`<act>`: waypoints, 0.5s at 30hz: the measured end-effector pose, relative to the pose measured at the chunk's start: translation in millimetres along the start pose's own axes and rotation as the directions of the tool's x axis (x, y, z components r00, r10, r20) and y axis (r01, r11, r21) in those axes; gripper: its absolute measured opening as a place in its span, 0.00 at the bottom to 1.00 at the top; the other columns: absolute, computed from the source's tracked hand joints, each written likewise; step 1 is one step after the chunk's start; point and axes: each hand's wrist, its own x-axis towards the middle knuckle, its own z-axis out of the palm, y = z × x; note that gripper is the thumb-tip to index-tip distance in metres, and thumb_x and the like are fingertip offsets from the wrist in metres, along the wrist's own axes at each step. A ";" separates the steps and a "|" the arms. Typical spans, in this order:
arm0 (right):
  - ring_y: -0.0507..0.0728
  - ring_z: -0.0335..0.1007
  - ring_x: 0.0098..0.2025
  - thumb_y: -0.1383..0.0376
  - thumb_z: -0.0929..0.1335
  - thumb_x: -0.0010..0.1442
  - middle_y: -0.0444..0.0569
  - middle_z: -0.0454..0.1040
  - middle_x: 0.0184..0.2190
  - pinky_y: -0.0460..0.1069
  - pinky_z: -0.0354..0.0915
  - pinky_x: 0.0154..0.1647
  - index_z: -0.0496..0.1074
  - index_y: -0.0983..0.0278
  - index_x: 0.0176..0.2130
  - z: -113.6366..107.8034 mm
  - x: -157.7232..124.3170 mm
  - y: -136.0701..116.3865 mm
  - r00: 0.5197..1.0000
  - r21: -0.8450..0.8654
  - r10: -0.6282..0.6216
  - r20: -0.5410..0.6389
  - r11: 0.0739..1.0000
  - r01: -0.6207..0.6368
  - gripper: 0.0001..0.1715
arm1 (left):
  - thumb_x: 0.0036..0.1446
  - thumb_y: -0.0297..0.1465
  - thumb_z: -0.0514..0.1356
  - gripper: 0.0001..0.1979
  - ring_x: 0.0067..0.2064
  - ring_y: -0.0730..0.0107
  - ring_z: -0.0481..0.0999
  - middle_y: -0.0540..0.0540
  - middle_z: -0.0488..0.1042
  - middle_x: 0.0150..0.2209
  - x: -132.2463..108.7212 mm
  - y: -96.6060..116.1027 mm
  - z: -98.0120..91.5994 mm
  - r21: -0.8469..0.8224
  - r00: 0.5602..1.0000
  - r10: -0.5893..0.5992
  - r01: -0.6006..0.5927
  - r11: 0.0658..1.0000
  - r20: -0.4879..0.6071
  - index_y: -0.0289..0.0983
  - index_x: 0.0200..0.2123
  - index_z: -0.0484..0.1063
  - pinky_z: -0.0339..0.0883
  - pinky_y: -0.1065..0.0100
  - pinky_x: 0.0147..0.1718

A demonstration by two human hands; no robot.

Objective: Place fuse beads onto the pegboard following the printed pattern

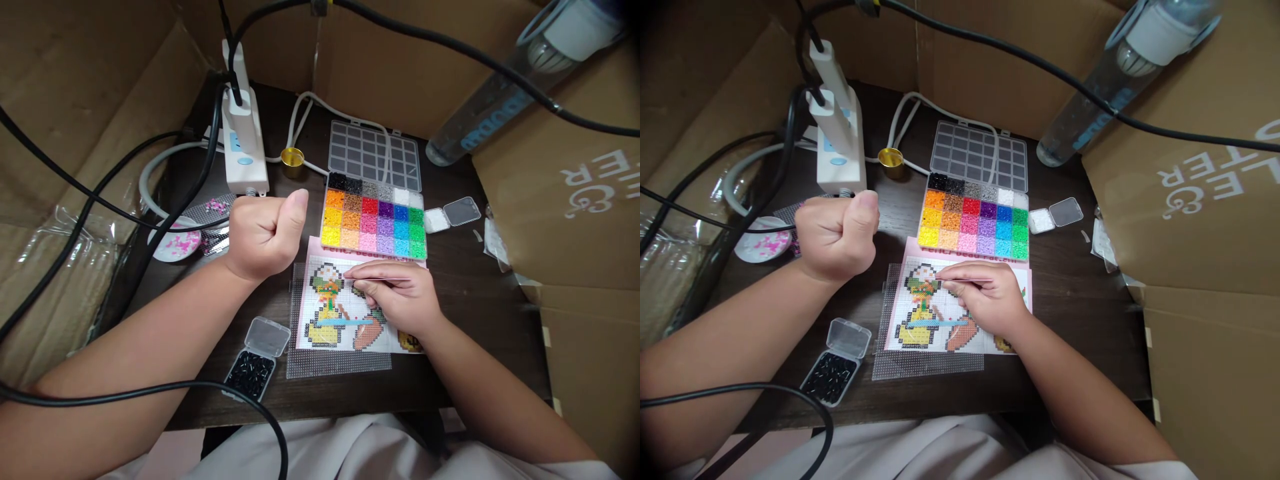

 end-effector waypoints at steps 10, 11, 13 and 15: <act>0.47 0.66 0.15 0.70 0.73 0.52 0.48 0.82 0.30 0.44 0.66 0.15 0.82 0.61 0.31 -0.2 0.2 -1.9 1.000 0.044 0.014 -0.023 0.999 -0.013 0.06 | 0.61 0.28 0.55 0.27 0.14 0.82 0.50 0.54 0.48 0.11 1.3 1.1 -0.1 -0.011 1.000 0.008 -0.008 1.000 0.017 0.35 0.12 0.48 0.40 0.65 0.15; 0.47 0.66 0.15 0.71 0.73 0.52 0.48 0.82 0.30 0.44 0.66 0.15 0.82 0.61 0.31 -0.5 0.4 -2.2 1.000 0.044 0.010 -0.018 0.999 -0.010 0.07 | 0.61 0.27 0.55 0.27 0.14 0.82 0.50 0.54 0.48 0.12 1.2 0.9 0.1 -0.009 1.000 0.020 -0.020 1.000 0.013 0.35 0.12 0.48 0.40 0.66 0.15; 0.47 0.66 0.16 0.70 0.73 0.52 0.48 0.82 0.30 0.44 0.66 0.15 0.82 0.60 0.32 -0.9 0.6 -2.5 1.000 0.038 0.008 -0.008 0.999 -0.008 0.07 | 0.61 0.28 0.55 0.27 0.13 0.82 0.49 0.54 0.47 0.12 1.3 0.5 0.4 -0.010 0.999 0.036 -0.036 0.999 0.009 0.35 0.12 0.48 0.40 0.65 0.14; 0.47 0.66 0.16 0.70 0.73 0.52 0.48 0.82 0.30 0.44 0.66 0.15 0.82 0.60 0.32 -1.1 0.6 -2.4 1.000 0.033 0.015 -0.001 0.999 -0.015 0.07 | 0.61 0.29 0.56 0.28 0.13 0.82 0.48 0.54 0.46 0.12 1.6 0.1 0.5 -0.003 0.999 0.043 -0.043 0.999 0.008 0.36 0.12 0.46 0.40 0.65 0.14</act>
